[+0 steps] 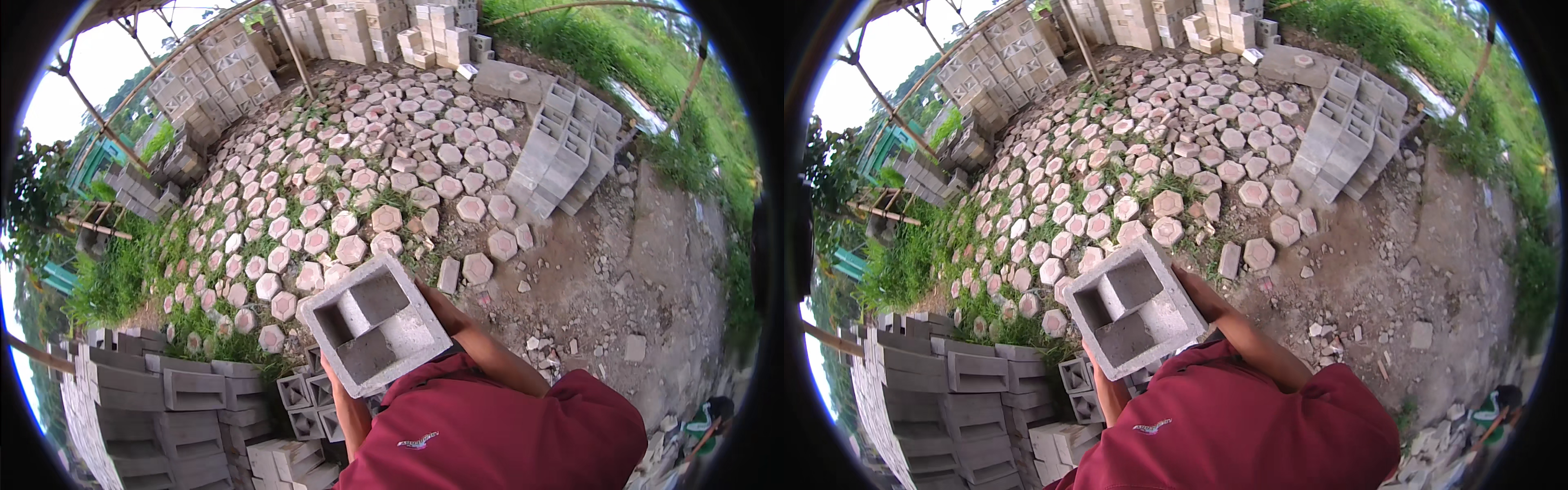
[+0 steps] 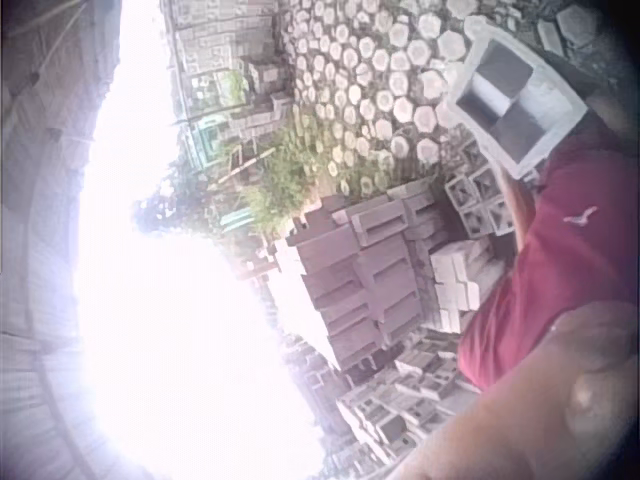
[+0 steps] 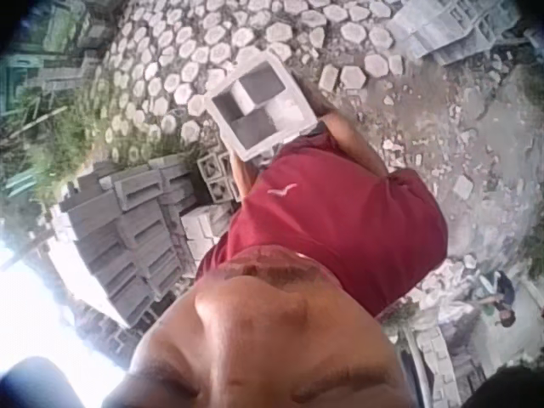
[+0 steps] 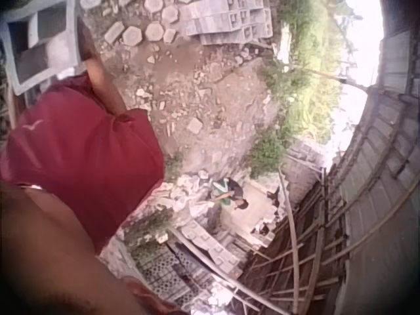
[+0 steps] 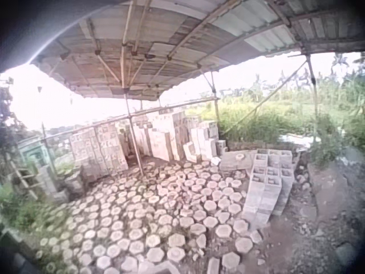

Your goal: The person picks up concrete breeze blocks from a ground stack and places them one by one onto an adjacent growing stack.

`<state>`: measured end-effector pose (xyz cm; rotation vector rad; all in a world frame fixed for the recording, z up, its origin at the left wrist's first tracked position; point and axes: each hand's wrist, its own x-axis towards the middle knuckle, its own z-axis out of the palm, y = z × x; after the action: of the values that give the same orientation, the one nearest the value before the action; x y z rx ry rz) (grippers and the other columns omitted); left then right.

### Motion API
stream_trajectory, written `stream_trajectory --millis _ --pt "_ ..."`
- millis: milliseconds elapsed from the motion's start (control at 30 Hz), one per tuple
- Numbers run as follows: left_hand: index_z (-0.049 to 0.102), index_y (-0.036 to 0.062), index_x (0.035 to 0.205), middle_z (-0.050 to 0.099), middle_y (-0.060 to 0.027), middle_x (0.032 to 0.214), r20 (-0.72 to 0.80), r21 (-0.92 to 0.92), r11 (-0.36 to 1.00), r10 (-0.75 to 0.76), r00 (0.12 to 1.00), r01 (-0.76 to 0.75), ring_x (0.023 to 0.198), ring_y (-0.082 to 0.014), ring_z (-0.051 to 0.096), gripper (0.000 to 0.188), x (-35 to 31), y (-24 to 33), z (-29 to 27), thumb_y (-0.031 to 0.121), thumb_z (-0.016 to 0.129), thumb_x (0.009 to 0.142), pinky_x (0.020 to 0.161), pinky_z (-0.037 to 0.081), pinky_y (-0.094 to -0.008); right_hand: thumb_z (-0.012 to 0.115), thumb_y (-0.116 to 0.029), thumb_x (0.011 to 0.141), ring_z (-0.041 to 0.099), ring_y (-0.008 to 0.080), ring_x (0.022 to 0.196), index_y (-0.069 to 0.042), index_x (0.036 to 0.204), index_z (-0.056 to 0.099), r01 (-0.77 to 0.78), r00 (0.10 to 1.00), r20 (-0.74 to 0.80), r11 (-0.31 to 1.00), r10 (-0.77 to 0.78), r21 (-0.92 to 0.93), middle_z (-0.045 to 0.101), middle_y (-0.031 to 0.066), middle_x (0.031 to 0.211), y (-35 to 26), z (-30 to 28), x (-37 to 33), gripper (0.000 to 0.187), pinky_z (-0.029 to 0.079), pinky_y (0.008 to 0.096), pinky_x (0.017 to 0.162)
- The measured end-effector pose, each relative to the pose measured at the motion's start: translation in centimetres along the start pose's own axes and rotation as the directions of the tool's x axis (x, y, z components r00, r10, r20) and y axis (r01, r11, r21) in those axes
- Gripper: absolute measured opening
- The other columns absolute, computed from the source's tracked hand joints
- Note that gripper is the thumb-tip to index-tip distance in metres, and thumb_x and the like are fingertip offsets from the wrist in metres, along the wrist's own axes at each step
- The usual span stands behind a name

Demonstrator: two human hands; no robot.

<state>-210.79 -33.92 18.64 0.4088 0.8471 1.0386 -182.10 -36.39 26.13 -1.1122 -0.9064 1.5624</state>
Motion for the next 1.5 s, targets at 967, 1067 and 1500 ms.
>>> stream_trajectory --millis 967,1067,1500 --pt "0.047 0.0007 0.123 0.06 -0.0126 0.103 0.397 0.455 0.844 -0.476 0.784 0.282 0.086 -0.0228 0.062 0.044 22.0 -11.5 29.5 0.034 0.033 0.096 0.073 0.055 -0.0347 0.036 -0.053 0.094 0.054 0.0158 0.103 -0.004 0.132 0.044 0.453 0.76 -0.649 0.735 -0.024 0.504 0.055 0.0069 0.12 -4.3 -23.3 -4.3 0.063 0.044 0.0282 0.088" --pt "0.048 0.0007 0.122 0.06 -0.012 0.103 0.439 0.48 0.831 -0.505 0.743 0.281 0.086 -0.0221 0.062 0.043 24.4 -12.4 33.5 0.033 0.034 0.097 0.073 0.055 -0.0342 0.036 -0.053 0.094 0.053 0.0174 0.106 -0.004 0.134 0.042 0.47 0.77 -0.638 0.681 -0.005 0.562 0.053 0.0077 0.124 -6.2 -26.2 -3.7 0.064 0.044 0.0284 0.089" --pt "0.052 0.0017 0.117 0.06 -0.0073 0.101 0.444 0.547 0.691 -0.718 0.536 0.472 0.086 -0.0159 0.059 0.033 26.3 -23.0 49.1 0.025 0.042 0.096 0.071 0.053 -0.0292 0.036 -0.055 0.093 0.051 0.0218 0.113 -0.006 0.137 0.037 0.654 0.414 -0.901 0.648 0.127 0.391 0.048 0.0104 0.13 -9.4 -33.4 -9.0 0.066 0.044 0.0334 0.093"
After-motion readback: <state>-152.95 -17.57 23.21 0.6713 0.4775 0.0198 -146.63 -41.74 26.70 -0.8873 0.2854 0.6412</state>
